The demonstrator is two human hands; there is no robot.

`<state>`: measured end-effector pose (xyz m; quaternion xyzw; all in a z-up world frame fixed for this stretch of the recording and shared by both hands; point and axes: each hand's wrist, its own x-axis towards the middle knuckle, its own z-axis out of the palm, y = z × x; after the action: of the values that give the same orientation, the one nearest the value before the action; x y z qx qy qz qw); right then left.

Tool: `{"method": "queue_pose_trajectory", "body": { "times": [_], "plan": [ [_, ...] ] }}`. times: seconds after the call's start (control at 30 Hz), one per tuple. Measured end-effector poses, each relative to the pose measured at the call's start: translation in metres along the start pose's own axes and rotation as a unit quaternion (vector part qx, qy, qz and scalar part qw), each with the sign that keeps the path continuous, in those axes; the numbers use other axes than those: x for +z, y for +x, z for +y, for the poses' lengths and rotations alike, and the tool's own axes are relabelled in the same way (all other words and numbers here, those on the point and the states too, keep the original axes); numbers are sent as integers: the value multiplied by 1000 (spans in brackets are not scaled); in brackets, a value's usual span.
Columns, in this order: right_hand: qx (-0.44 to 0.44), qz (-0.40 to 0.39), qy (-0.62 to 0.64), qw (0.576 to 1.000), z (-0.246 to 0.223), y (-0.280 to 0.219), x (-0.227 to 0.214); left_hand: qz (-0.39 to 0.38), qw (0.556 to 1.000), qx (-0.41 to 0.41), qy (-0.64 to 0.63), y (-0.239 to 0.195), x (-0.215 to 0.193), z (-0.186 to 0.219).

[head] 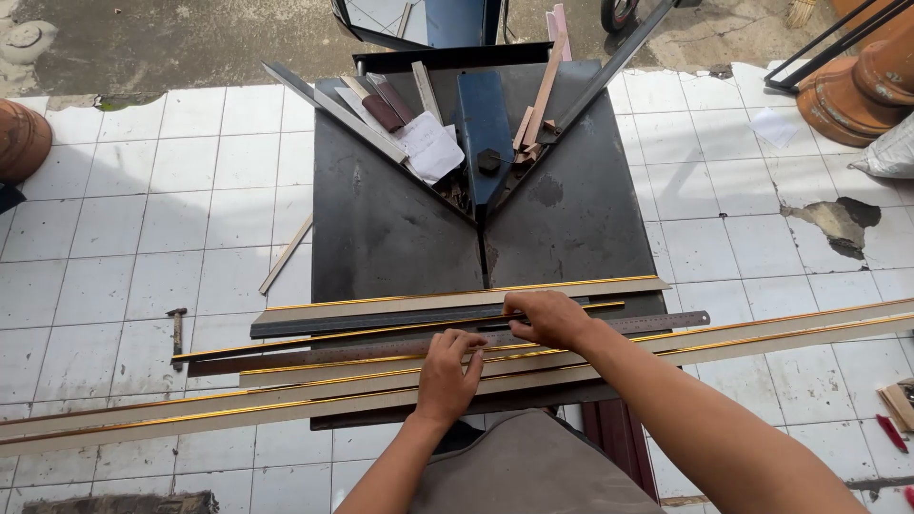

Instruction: Measuring and marking frame moldings with a ruler and pencil on a miter saw table to prepare for cutting.

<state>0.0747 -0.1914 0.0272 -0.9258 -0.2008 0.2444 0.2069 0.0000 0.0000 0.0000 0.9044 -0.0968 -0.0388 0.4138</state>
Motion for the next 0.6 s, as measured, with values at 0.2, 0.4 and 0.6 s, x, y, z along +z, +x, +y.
{"method": "queue_pose_trajectory", "body": {
  "times": [0.2,0.4,0.6],
  "plan": [
    [-46,176,271,945,-2,5,-5,51,996,28,-72,10,-20,19],
    [-16,316,641,700,-48,19,-38,-32,989,-60,-128,33,-28,38],
    [69,351,786,505,-13,52,-44,2,988,-8,-155,62,-31,56]
  ]
}}
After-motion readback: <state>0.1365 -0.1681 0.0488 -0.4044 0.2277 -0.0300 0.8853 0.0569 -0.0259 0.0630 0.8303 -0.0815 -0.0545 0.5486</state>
